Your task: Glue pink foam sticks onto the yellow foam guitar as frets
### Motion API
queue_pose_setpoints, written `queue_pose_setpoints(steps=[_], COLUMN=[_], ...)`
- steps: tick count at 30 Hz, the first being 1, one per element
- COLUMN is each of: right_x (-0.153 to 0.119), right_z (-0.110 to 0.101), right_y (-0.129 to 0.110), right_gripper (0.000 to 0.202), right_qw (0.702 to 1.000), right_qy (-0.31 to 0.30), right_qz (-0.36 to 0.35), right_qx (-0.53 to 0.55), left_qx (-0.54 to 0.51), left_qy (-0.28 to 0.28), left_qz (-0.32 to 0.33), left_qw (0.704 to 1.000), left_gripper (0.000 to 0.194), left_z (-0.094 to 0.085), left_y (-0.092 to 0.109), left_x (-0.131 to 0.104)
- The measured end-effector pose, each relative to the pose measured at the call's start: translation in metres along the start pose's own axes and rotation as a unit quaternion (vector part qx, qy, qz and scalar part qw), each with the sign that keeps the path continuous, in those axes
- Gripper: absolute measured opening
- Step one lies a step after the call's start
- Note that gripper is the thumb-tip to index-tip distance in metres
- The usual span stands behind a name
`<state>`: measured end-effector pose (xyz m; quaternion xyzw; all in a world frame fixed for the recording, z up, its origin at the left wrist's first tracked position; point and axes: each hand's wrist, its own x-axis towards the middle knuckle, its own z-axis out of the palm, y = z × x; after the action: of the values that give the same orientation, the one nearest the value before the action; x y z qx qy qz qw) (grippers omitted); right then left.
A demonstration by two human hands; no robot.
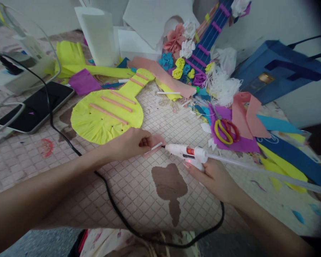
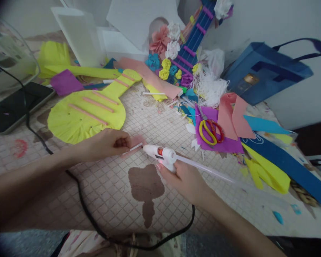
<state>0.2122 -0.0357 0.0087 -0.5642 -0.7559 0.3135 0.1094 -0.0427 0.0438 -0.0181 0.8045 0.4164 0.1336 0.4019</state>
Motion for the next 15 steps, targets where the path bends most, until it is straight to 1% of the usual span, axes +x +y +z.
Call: queue_pose_setpoints(steps=[2,5,7,9,12,15], right_x=[0.000,0.002,0.004,0.008,0.014,0.019], right_z=[-0.001,-0.002,-0.003,-0.004,-0.003,-0.001], right_y=[0.003,0.008,0.013,0.019,0.028,0.033], right_gripper=[0.027,0.025,0.027,0.034,0.038,0.038], right_qw=[1.000,0.999,0.996,0.991,0.983,0.980], right_qy=[0.008,0.049,0.081,0.106,0.122,0.131], right_qz=[-0.003,-0.008,0.014,0.044,0.079,0.086], right_qx=[0.001,0.020,0.043,0.072,0.111,0.123], left_qx=[0.004,0.014,0.020,0.021,0.016,0.019], left_qy=[0.001,0.006,0.004,0.004,0.001,-0.009], left_qz=[0.000,-0.005,-0.012,-0.014,-0.007,-0.006], left_qw=[1.000,1.000,1.000,1.000,1.000,1.000], left_gripper=[0.014,0.013,0.012,0.011,0.010,0.011], left_z=[0.000,0.000,0.000,0.000,0.001,0.001], left_y=[0.000,0.001,0.001,0.001,0.000,0.001], left_x=[0.000,0.000,0.000,0.000,-0.001,-0.001])
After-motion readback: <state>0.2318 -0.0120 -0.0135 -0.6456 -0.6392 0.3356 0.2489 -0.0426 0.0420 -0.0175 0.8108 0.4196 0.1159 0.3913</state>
